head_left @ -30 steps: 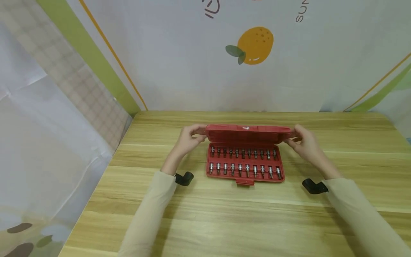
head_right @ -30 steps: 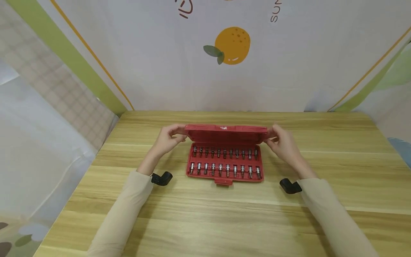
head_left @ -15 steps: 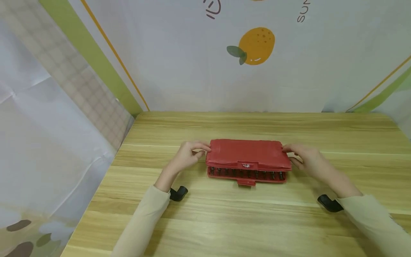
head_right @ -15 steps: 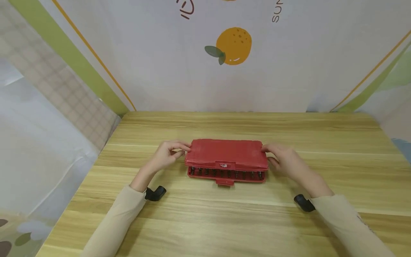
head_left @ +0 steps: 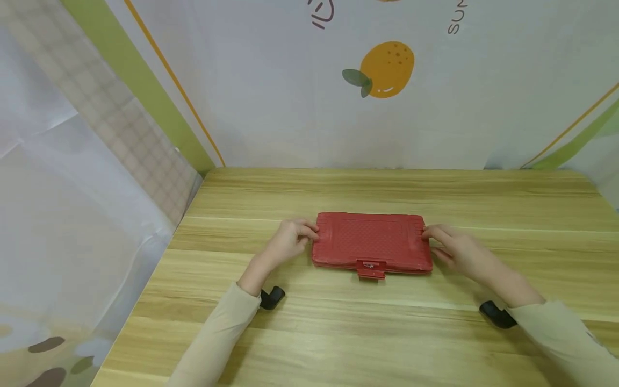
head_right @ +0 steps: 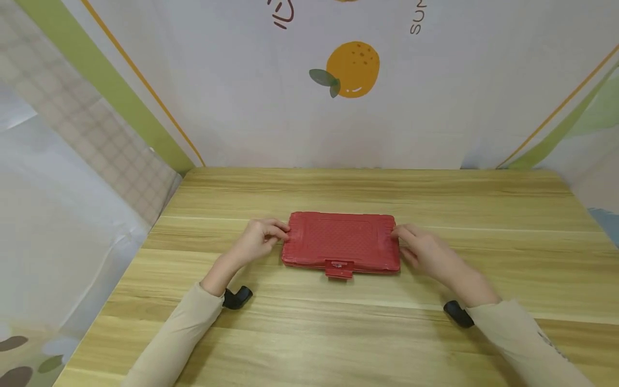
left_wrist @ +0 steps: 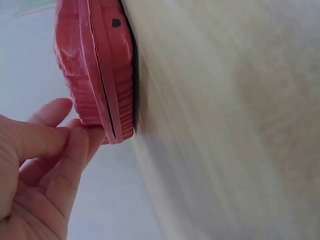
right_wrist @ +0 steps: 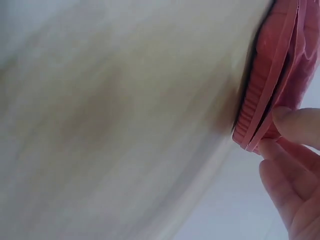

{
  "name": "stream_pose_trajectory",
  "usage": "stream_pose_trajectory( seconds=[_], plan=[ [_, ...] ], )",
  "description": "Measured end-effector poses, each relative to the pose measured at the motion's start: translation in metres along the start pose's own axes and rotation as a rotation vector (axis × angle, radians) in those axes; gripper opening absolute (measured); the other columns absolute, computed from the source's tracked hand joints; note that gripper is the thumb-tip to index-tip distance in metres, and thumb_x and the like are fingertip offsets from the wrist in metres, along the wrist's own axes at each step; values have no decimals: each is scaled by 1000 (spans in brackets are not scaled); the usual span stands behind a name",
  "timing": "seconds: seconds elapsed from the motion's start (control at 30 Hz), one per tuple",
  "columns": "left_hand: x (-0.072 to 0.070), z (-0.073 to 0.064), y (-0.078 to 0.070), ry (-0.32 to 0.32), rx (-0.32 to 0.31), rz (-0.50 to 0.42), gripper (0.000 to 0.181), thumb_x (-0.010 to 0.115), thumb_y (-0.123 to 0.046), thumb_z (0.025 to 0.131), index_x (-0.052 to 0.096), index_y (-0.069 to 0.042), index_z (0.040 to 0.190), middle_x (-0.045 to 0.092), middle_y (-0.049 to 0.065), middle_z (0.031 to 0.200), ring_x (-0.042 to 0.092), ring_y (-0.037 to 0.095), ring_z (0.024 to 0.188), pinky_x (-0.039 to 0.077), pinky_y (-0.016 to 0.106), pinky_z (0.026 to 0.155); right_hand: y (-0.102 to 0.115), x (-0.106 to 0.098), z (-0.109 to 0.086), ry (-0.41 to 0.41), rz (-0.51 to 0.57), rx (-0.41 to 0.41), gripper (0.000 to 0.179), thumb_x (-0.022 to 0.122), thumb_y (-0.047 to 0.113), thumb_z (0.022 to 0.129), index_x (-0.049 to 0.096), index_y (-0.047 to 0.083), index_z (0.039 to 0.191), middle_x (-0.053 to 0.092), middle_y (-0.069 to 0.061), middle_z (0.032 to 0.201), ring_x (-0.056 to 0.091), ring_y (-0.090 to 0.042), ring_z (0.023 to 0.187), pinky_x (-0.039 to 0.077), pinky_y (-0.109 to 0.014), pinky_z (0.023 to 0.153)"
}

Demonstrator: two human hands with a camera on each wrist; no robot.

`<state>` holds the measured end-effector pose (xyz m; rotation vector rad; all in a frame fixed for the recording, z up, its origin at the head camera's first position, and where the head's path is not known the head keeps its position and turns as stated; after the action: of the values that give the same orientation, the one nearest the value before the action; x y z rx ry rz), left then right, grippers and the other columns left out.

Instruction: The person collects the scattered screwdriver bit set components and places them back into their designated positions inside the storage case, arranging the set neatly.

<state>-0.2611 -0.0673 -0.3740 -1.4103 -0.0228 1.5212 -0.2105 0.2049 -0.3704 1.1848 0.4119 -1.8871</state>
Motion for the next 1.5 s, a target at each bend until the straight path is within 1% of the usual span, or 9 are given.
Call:
stream_pose_trajectory(
  seconds=[0.07, 0.17, 0.27, 0.47, 0.7, 0.93, 1.07, 1.23, 1.5],
  plan=[
    [1, 1, -2, 4, 11, 49, 26, 52, 20, 78, 72, 5, 84, 67, 18, 98, 63, 31, 97, 55, 25, 76, 1, 0, 1, 13, -13, 15, 17, 64, 7, 88, 59, 2, 103, 62, -12, 101, 65, -25, 84, 57, -33, 62],
    [3, 3, -5, 4, 31, 125, 24, 53, 18, 79, 73, 4, 82, 68, 17, 95, 65, 29, 94, 55, 26, 80, 5, 0, 5, 42, -32, 67, 40, 73, -11, 67, 59, 1, 103, 62, -13, 101, 64, -24, 80, 55, -32, 58],
    [5, 5, -8, 6, 34, 172, 24, 54, 17, 79, 73, 3, 81, 68, 16, 92, 65, 28, 92, 55, 26, 81, 14, 0, 11, 40, -67, 114, 37, 70, -11, 67, 59, 1, 101, 63, -14, 98, 63, -24, 79, 54, -32, 56],
    [7, 7, -9, 33, -10, 199, 26, 53, 17, 79, 73, 2, 82, 68, 13, 91, 65, 26, 91, 55, 25, 78, 45, 10, 30, 11, -62, 121, 32, 74, 3, 72, 60, -2, 100, 63, -13, 94, 62, -26, 85, 56, -39, 67],
    [6, 8, -11, 29, -20, 216, 25, 53, 17, 77, 73, 2, 81, 68, 12, 89, 66, 26, 90, 56, 25, 78, 70, 39, 45, 174, -127, 174, 67, 80, 43, 69, 58, -4, 112, 60, -14, 106, 57, -29, 94, 54, -42, 73],
    [10, 15, -21, 74, -108, 346, 22, 55, 9, 79, 72, -3, 85, 65, 5, 86, 63, 19, 80, 53, 25, 63, 74, 48, 47, 200, -216, 186, 70, 86, 38, 62, 58, -6, 110, 58, -15, 103, 56, -31, 92, 54, -40, 70],
    [23, 24, -46, 85, -77, 439, 16, 59, -4, 84, 69, -6, 96, 65, 4, 95, 62, 19, 85, 54, 29, 66, 74, 48, 47, 176, -218, 192, 67, 87, 34, 61, 59, -5, 108, 57, -14, 101, 55, -30, 90, 54, -39, 69],
    [58, 27, -74, 243, -21, 508, 44, 64, -36, 88, 60, -5, 120, 59, 5, 116, 55, 18, 104, 54, 27, 76, 74, 47, 48, 149, -214, 185, 63, 87, 32, 61, 60, -5, 105, 58, -14, 100, 55, -28, 88, 55, -36, 66],
    [85, 25, -82, 334, -9, 634, 53, 76, -43, 75, 64, -11, 116, 57, 0, 113, 50, 14, 100, 52, 20, 63, 72, 44, 49, 120, -184, 193, 52, 85, 25, 67, 62, -4, 103, 60, -13, 98, 57, -26, 87, 56, -35, 62]
  ],
)
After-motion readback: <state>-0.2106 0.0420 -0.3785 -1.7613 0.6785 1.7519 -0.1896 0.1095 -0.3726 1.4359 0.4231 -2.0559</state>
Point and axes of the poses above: each hand's wrist, its own z-axis towards the middle knuckle, its own x-axis out of the palm, y = z × x, the point moved 9 cm from there along z, towards the middle knuckle
